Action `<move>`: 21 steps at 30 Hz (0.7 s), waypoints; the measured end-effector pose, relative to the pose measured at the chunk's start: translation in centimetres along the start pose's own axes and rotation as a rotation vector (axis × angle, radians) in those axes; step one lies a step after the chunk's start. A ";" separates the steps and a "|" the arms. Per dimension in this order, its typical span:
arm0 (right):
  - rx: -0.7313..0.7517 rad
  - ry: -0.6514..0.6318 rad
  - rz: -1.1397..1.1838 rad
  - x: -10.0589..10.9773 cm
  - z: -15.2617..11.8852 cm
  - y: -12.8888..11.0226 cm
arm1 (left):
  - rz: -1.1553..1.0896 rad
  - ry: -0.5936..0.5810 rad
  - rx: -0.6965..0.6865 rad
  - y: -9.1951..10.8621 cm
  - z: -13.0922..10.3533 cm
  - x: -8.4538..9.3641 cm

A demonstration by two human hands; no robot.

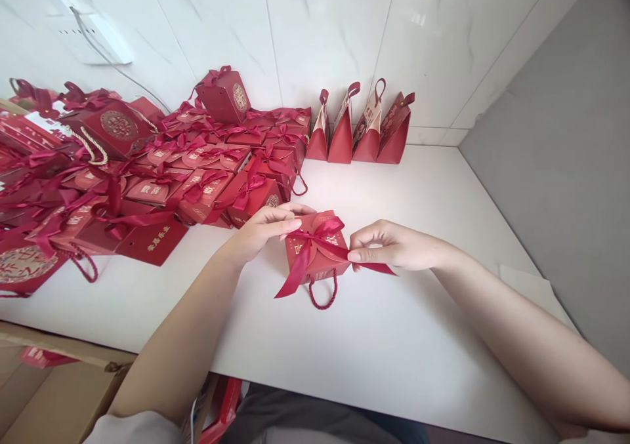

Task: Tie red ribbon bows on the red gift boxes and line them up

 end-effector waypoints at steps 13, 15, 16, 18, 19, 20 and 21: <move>0.040 -0.142 -0.038 0.5 -0.6 -0.6 | -0.011 -0.038 0.010 -0.9 0.4 -0.3; 0.025 -0.159 -0.042 0.6 -0.7 -0.4 | -0.045 -0.049 0.005 -1.0 0.5 -0.6; 0.013 -0.158 -0.039 0.6 -0.7 -0.3 | -0.072 -0.056 0.006 -1.1 0.5 -0.9; -0.003 -0.137 -0.053 0.7 -0.7 -0.1 | -0.141 -0.064 0.022 -1.4 0.5 -1.3; -0.002 -0.123 -0.068 0.7 -0.7 -0.1 | -0.171 -0.064 0.035 -1.6 0.5 -1.5; 0.004 -0.116 -0.088 0.7 -0.8 -0.1 | -0.192 -0.064 0.048 -1.7 0.5 -1.6; 0.011 -0.117 -0.105 0.8 -0.8 -0.1 | -0.200 -0.064 0.060 -1.8 0.5 -1.8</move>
Point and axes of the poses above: each hand's wrist, its own z-axis towards the middle knuckle, its own x-axis out of the back of the hand, y = z × x, the point moved 5 cm from there along z, towards the middle knuckle, and after that the axes turned 11 degrees about y, right-handed, at the moved point
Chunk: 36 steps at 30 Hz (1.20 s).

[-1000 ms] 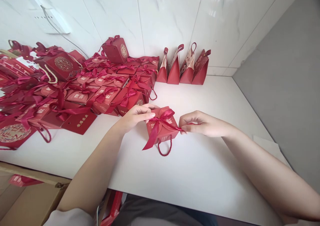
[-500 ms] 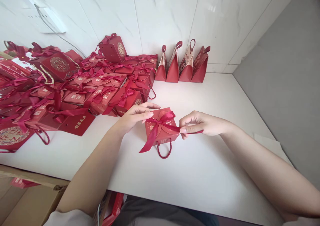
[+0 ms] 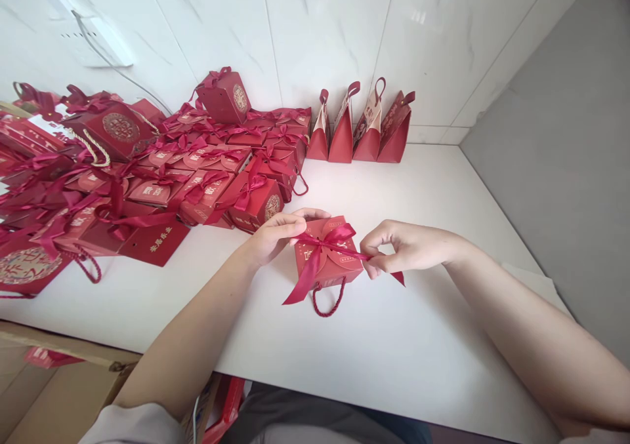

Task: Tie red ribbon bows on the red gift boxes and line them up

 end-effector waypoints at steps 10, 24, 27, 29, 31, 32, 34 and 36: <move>0.079 0.198 -0.167 2.6 -1.1 -1.7 | 0.060 -0.046 -0.030 0.5 -0.4 -0.6; 0.255 0.366 0.125 0.0 1.1 -1.3 | 0.089 -0.032 -0.097 1.0 -0.6 -1.0; 0.269 0.358 0.101 -0.1 1.1 -1.4 | 0.154 -0.036 -0.130 1.2 -0.6 -1.1; 0.269 0.344 0.117 -0.2 1.2 -1.4 | 0.231 -0.021 -0.179 1.8 -0.8 -1.2; 0.240 0.337 0.157 -0.3 1.3 -1.4 | 0.345 0.076 -0.237 3.0 -1.4 -0.9; 0.224 0.336 0.178 -0.3 1.3 -1.3 | 0.430 0.154 -0.250 3.6 -1.8 -0.5; 0.196 0.331 0.214 -0.3 1.4 -1.2 | 0.651 0.317 -0.208 4.9 -2.8 0.5; 0.182 0.320 0.246 -0.4 1.4 -1.1 | 0.855 0.305 -0.044 5.4 -3.8 1.3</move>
Point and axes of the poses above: each hand's wrist, its own z-axis towards the middle knuckle, its own x-axis out of the back of the hand, y = z × x, the point moved 5 cm from there along z, towards the middle knuckle, and after that the axes turned 11 degrees about y, right-handed, at the moved point
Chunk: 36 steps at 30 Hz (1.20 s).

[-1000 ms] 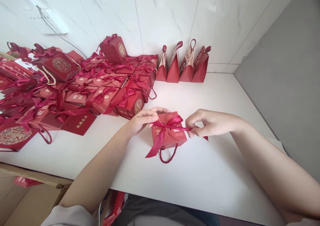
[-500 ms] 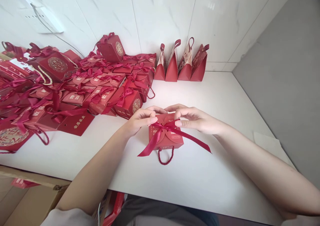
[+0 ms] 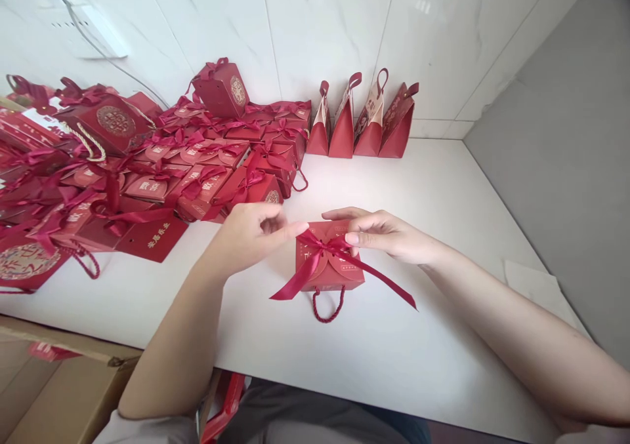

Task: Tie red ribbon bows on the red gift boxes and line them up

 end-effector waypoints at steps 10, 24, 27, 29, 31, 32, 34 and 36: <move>-0.040 -0.030 0.085 0.0 0.1 0.5 | -0.136 -0.825 -0.035 0.3 -1.8 -2.8; -0.040 -0.111 0.132 -0.2 0.1 0.7 | -0.274 -0.925 -0.200 0.5 -1.6 -3.1; -0.047 -0.120 0.132 -0.3 0.2 0.6 | -0.278 -0.964 -0.197 0.4 -1.6 -3.1; -0.049 -0.116 0.123 -0.3 0.2 0.6 | -0.273 -0.978 -0.196 0.3 -1.6 -3.1; -0.050 -0.109 0.111 -0.3 0.3 0.6 | -0.275 -0.979 -0.200 0.2 -1.5 -3.1; -0.051 -0.106 0.108 -0.4 0.3 0.6 | -0.278 -0.982 -0.198 0.2 -1.5 -3.2; -0.048 -0.102 0.107 -0.5 0.2 0.6 | -0.282 -0.992 -0.185 0.1 -1.6 -3.1; -0.038 -0.105 0.116 -0.6 0.1 0.6 | -0.265 -1.017 -0.175 -0.2 -1.7 -3.0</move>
Point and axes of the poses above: each hand's wrist, its own z-axis towards the middle knuckle, its own x-axis out of the back of the hand, y = z × x, the point moved 5 cm from there along z, towards the middle knuckle, and after that the axes turned 11 degrees about y, right-handed, at the moved point
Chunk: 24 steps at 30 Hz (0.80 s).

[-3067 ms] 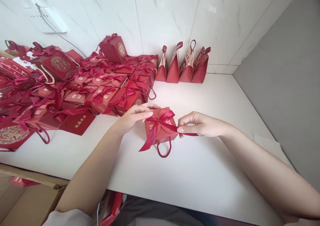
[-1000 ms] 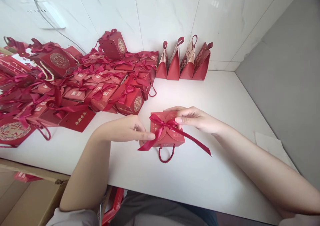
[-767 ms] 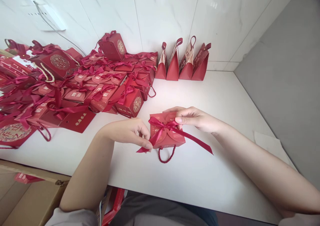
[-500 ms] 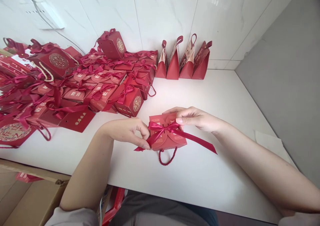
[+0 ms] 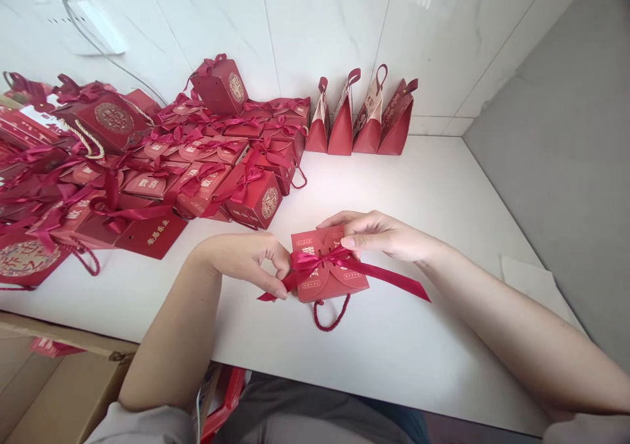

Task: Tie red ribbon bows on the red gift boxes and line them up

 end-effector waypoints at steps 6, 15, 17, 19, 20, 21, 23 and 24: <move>0.009 0.040 0.046 -0.1 -0.3 -0.3 | -0.001 0.327 -0.011 0.1 -0.8 1.9; 0.018 0.040 0.028 0.0 -0.3 -0.6 | 0.184 0.673 -0.139 3.1 0.2 1.1; 0.018 0.029 0.029 0.1 -0.4 -0.6 | 0.189 0.621 -0.132 3.0 0.4 0.8; 0.013 0.027 0.045 0.1 -0.4 -0.5 | 0.173 0.581 -0.129 2.9 0.4 0.8; 0.008 0.029 0.053 0.2 -0.4 -0.5 | 0.166 0.573 -0.119 2.7 0.4 0.9; 0.004 0.033 0.057 0.2 -0.4 -0.5 | 0.161 0.573 -0.101 2.6 0.3 1.0; -0.001 0.039 0.053 0.2 -0.4 -0.4 | 0.169 0.572 -0.061 2.3 0.2 1.1; 0.000 0.042 0.051 0.2 -0.4 -0.4 | 0.178 0.564 -0.047 2.2 0.2 1.1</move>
Point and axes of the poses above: each hand's wrist, its own z-axis towards the middle knuckle, its own x-axis out of the back of the hand, y = z × x, the point moved 5 cm from there along z, towards the middle knuckle, and after that the axes turned 11 degrees about y, right-handed, at the moved point
